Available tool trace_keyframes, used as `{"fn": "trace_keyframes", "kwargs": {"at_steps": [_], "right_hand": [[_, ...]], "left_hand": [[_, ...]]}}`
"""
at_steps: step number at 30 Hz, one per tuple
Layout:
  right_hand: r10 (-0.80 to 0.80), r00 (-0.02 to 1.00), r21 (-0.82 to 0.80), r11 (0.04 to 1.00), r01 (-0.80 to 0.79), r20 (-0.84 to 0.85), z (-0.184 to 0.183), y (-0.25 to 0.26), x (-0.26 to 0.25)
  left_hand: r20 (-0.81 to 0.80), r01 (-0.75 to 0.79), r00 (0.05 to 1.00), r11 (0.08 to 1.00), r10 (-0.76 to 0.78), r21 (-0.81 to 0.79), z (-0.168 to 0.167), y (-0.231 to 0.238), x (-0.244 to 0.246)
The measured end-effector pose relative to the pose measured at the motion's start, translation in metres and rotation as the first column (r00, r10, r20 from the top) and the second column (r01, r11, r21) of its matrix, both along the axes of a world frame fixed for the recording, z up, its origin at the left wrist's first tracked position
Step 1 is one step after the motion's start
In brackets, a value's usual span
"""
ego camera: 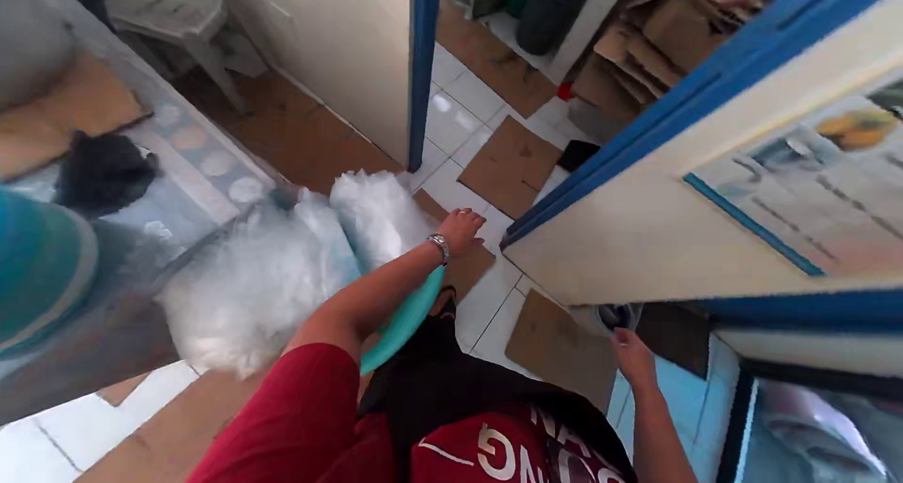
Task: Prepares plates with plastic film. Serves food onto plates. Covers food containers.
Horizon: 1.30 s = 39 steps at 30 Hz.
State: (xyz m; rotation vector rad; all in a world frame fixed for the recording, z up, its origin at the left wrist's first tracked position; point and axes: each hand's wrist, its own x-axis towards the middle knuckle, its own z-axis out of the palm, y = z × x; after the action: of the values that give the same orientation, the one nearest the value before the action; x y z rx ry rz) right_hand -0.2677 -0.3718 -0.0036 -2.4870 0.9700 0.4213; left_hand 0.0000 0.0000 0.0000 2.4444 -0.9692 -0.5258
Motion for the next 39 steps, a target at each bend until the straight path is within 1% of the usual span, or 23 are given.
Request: {"fn": "trace_keyframes", "kwargs": {"at_steps": [3,4,5,6,7,8,9,11,12,13,15,17,19,20,22,25,27,29,32,34,37,38,39], "right_hand": [[0.141,0.99,0.104,0.984,-0.142,0.015,-0.01,0.017,0.121],[0.215,0.976,0.17,0.963,-0.208,-0.024,-0.019,0.025,0.148],[0.309,0.948,0.246,0.927,-0.282,-0.078,-0.03,0.032,0.171],[0.405,0.903,0.32,0.883,-0.344,-0.145,-0.043,0.038,0.192],[0.492,0.844,0.376,0.839,-0.394,-0.214,-0.057,0.04,0.211],[0.555,0.786,0.425,0.802,-0.419,-0.272,-0.069,0.039,0.225],[0.599,0.736,0.458,0.775,-0.435,-0.315,-0.082,0.033,0.235],[0.666,0.63,0.476,0.738,-0.478,-0.399,-0.1,0.018,0.265],[0.686,0.574,0.495,0.724,-0.48,-0.447,-0.1,0.016,0.286],[0.707,0.51,0.508,0.707,-0.491,-0.491,-0.1,0.011,0.307],[0.742,0.395,0.492,0.661,-0.567,-0.541,-0.108,-0.005,0.354],[0.775,0.339,0.458,0.601,-0.655,-0.533,-0.119,-0.015,0.412],[0.818,0.326,0.397,0.529,-0.75,-0.474,-0.141,-0.015,0.47],[0.835,0.301,0.376,0.491,-0.786,-0.461,-0.139,-0.009,0.497],[0.858,0.281,0.361,0.449,-0.817,-0.43,-0.124,0.02,0.552],[0.903,0.24,0.374,0.373,-0.849,-0.356,-0.103,0.088,0.615],[0.929,0.143,0.394,0.28,-0.875,-0.342,-0.102,0.134,0.643],[0.954,-0.001,0.423,0.132,-0.896,-0.301,-0.106,0.183,0.663],[0.939,-0.201,0.452,-0.057,-0.89,-0.278,-0.105,0.263,0.685],[0.908,-0.319,0.458,-0.17,-0.872,-0.271,-0.096,0.315,0.696],[0.871,-0.434,0.431,-0.309,-0.848,-0.23,-0.087,0.383,0.707],[0.855,-0.469,0.415,-0.351,-0.839,-0.224,-0.083,0.403,0.708],[0.835,-0.505,0.402,-0.395,-0.826,-0.217,-0.078,0.422,0.708]], "left_hand": [[-0.011,0.038,0.999,0.958,-0.036,0.283,-0.062,-0.024,0.077],[-0.082,0.019,0.997,0.929,0.013,0.37,-0.088,-0.027,0.094],[-0.163,-0.046,0.979,0.904,0.126,0.425,-0.11,-0.023,0.103],[-0.264,-0.159,0.917,0.881,0.3,0.446,-0.126,-0.012,0.107],[-0.351,-0.325,0.794,0.835,0.496,0.444,-0.13,0.003,0.107],[-0.415,-0.427,0.656,0.763,0.631,0.485,-0.119,0.019,0.102],[-0.422,-0.392,0.627,0.734,0.654,0.554,-0.105,0.038,0.094],[-0.43,-0.146,0.758,0.77,0.49,0.621,-0.097,0.083,0.075],[-0.414,-0.098,0.814,0.8,0.407,0.592,-0.097,0.105,0.064],[-0.384,-0.098,0.851,0.827,0.358,0.553,-0.094,0.121,0.052],[-0.274,-0.25,0.863,0.83,0.425,0.498,-0.081,0.132,0.027],[-0.248,-0.447,0.735,0.726,0.631,0.523,-0.069,0.139,0.007],[-0.247,-0.619,0.486,0.53,0.838,0.579,-0.062,0.147,-0.002],[-0.221,-0.697,0.367,0.425,0.904,0.578,-0.064,0.141,-0.006],[-0.173,-0.79,0.151,0.224,0.973,0.571,-0.071,0.117,0.008],[-0.177,-0.813,-0.136,-0.007,0.975,0.583,-0.08,0.084,0.046],[-0.176,-0.798,-0.23,-0.082,0.957,0.598,-0.098,0.068,0.056],[-0.151,-0.787,-0.248,-0.108,0.957,0.608,-0.114,0.061,0.057],[-0.152,-0.808,-0.24,-0.11,0.959,0.579,-0.107,0.067,0.061],[-0.204,-0.827,-0.181,-0.037,0.962,0.561,-0.096,0.073,0.062],[-0.261,-0.842,-0.024,0.122,0.965,0.525,-0.089,0.084,0.057],[-0.259,-0.856,-0.023,0.115,0.966,0.504,-0.092,0.085,0.054],[-0.242,-0.864,-0.071,0.062,0.968,0.5,-0.094,0.088,0.053]]}}
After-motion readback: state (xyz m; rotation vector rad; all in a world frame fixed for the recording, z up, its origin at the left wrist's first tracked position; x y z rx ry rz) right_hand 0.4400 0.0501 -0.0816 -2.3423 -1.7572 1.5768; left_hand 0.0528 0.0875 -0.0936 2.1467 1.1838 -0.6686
